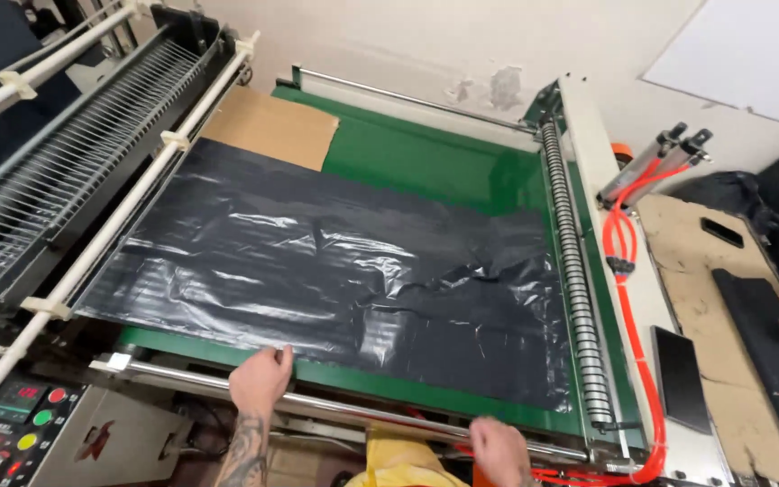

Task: Picking up finished plastic bags from a conveyor belt and stacking them neatly on a side table

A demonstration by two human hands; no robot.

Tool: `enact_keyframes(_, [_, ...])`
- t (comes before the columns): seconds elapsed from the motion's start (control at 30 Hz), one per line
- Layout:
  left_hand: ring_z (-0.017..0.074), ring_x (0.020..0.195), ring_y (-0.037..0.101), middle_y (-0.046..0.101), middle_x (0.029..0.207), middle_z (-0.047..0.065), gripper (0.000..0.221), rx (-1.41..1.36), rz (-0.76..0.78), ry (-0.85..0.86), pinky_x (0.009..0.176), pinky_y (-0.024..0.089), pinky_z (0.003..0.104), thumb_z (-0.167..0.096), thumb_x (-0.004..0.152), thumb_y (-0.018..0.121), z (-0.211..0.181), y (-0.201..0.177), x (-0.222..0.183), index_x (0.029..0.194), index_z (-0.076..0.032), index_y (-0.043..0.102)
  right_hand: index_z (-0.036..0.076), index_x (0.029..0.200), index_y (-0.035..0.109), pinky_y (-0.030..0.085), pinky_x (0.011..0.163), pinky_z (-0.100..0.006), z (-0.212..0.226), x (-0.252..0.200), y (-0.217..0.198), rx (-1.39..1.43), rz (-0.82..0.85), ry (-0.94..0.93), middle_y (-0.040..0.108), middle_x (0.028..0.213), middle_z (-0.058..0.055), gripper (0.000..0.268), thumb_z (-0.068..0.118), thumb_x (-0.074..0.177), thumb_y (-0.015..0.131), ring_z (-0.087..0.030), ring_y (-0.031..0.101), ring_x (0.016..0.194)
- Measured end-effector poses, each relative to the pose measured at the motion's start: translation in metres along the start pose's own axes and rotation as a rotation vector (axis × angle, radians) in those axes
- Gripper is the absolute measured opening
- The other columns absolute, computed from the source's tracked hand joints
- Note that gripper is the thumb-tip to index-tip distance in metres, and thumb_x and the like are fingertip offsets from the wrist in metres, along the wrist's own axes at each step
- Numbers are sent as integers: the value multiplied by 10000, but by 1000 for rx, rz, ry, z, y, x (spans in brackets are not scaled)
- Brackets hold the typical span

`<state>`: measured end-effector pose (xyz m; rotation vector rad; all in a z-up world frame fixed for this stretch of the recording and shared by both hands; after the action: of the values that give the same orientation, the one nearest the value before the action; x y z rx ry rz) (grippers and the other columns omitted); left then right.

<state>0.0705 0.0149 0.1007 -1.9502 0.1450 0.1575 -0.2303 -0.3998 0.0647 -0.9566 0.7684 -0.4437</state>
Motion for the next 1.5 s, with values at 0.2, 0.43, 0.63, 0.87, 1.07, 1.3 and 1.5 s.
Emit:
enact_keyframes(0.2, [402, 880, 725, 773, 890, 130, 563, -7, 63, -111, 768, 540, 460, -578, 946, 442, 4, -5, -5, 898, -108, 747, 313, 717, 651, 446, 570, -391, 24, -3, 5, -376, -154, -106, 660, 733, 114, 459, 609, 963, 402, -180, 658, 742])
enact_keyframes(0.43, [224, 613, 620, 649, 671, -6, 509, 5, 113, 2, 560, 472, 354, -538, 1007, 405, -4, -6, -6, 773, -159, 650, 270, 684, 569, 371, 557, -322, 27, -5, 1, -457, 2, 59, 578, 626, 43, 504, 591, 1015, 366, -175, 582, 612])
enact_keyframes(0.63, [207, 509, 557, 587, 584, -25, 513, -8, 30, 59, 480, 425, 341, -512, 1014, 414, -3, 0, -1, 697, -161, 612, 252, 718, 563, 402, 618, -308, 50, -21, -14, -422, 114, 96, 611, 672, 30, 505, 581, 1018, 324, -184, 604, 662])
enact_keyframes(0.87, [166, 517, 544, 540, 580, -53, 505, -10, 29, 60, 520, 480, 310, -450, 1018, 380, -5, -7, -4, 638, -152, 530, 167, 841, 672, 466, 864, -276, 59, 29, 48, -187, 443, -159, 735, 938, -26, 399, 421, 998, 408, -181, 664, 894])
enact_keyframes(1.07, [160, 549, 592, 583, 606, -45, 527, 24, 3, 79, 567, 523, 322, -467, 1027, 388, -4, -3, -1, 648, -147, 566, 134, 1464, 555, 493, 1017, -365, 209, -15, 39, 255, 505, -534, 671, 1306, -30, 809, 677, 871, 462, -181, 671, 1169])
enact_keyframes(1.3, [299, 869, 770, 769, 798, 85, 443, 1, -73, 100, 759, 594, 429, -491, 930, 477, 2, 3, -1, 832, -150, 744, -95, 1481, 334, 612, 736, -409, 105, 152, -3, 1176, -157, -386, 527, 1213, -235, 526, 111, 1041, 536, -326, 661, 976])
enact_keyframes(1.5, [177, 559, 619, 626, 635, -24, 461, 2, 0, 99, 572, 557, 341, -360, 1019, 379, -2, -1, 0, 686, -131, 601, 20, 937, 732, 432, 934, -411, -57, 110, -13, 447, -449, -129, 702, 917, -157, 338, 290, 1005, 540, -315, 652, 971])
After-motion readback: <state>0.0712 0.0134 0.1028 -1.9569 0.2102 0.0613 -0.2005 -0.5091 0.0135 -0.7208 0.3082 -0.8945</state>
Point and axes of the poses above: each hand's wrist, its own x-axis towards the middle knuckle, its own y-axis out of the palm, z = x × y, the point moved 9 cm from there along x, towards the middle knuckle
